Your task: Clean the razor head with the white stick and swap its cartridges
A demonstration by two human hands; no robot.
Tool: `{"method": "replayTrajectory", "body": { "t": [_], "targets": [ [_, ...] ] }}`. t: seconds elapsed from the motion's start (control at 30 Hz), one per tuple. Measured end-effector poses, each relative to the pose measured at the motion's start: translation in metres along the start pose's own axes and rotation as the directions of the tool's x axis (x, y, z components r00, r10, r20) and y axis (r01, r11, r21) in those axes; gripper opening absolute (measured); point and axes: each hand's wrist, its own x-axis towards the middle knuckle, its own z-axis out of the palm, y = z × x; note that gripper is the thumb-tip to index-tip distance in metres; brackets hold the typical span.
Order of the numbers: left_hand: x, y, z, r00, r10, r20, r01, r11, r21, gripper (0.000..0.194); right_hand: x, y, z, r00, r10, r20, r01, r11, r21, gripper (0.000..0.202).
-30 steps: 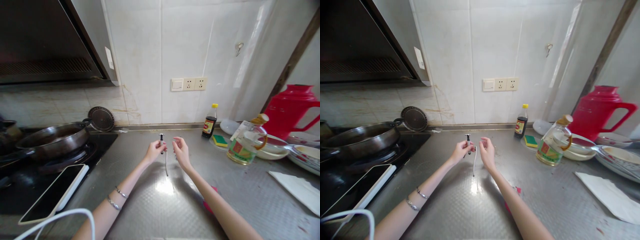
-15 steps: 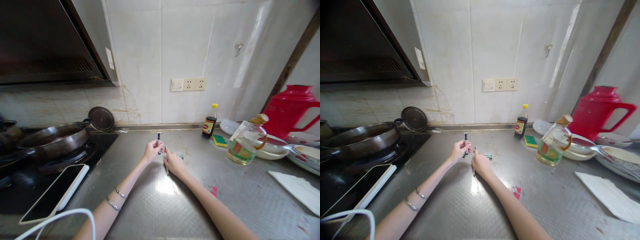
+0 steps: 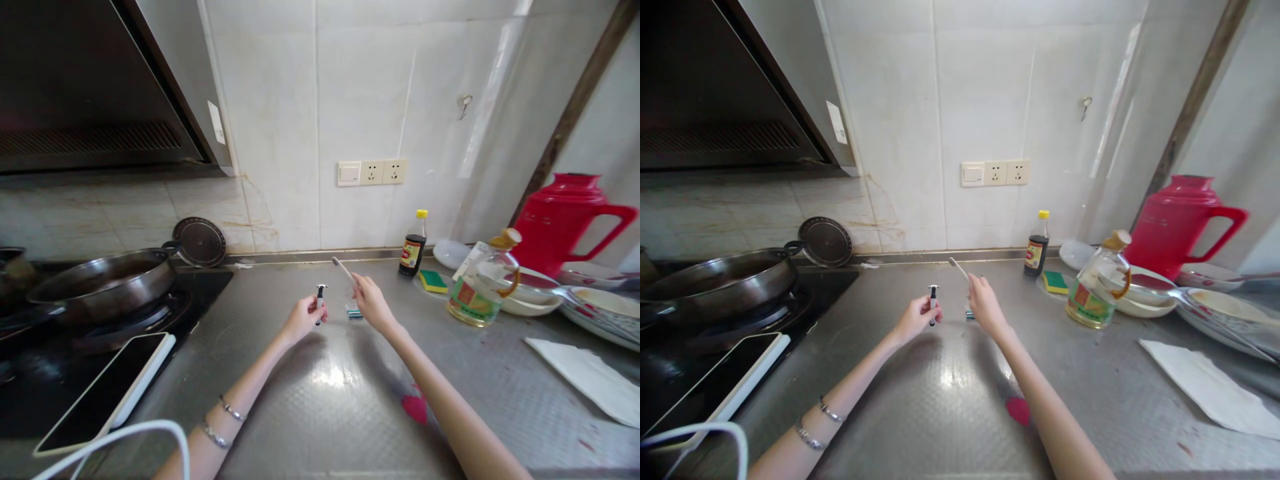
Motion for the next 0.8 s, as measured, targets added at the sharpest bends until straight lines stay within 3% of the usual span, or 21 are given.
{"method": "replayTrajectory", "body": {
  "t": [0.23,0.43,0.63,0.8],
  "targets": [
    [-0.006,-0.013,0.008,0.996,-0.032,0.079,0.03,0.999,0.026,0.014,-0.016,0.014,-0.041,0.977,-0.208,-0.049,0.192,0.956,-0.219,0.042],
    [-0.006,-0.026,0.008,0.999,-0.012,0.032,0.011,0.999,0.034,0.02,-0.021,-0.007,-0.031,0.948,-0.316,-0.027,0.294,0.906,-0.305,0.045],
    [-0.006,-0.013,0.007,0.997,0.066,-0.049,-0.063,0.997,0.05,0.015,-0.02,0.002,-0.038,0.92,-0.39,0.027,0.381,0.878,-0.289,0.05],
    [-0.007,-0.007,0.008,0.996,0.06,-0.068,-0.055,0.996,0.074,0.012,-0.021,0.008,-0.039,0.925,-0.362,-0.118,0.327,0.914,-0.24,0.048]
  ]
}}
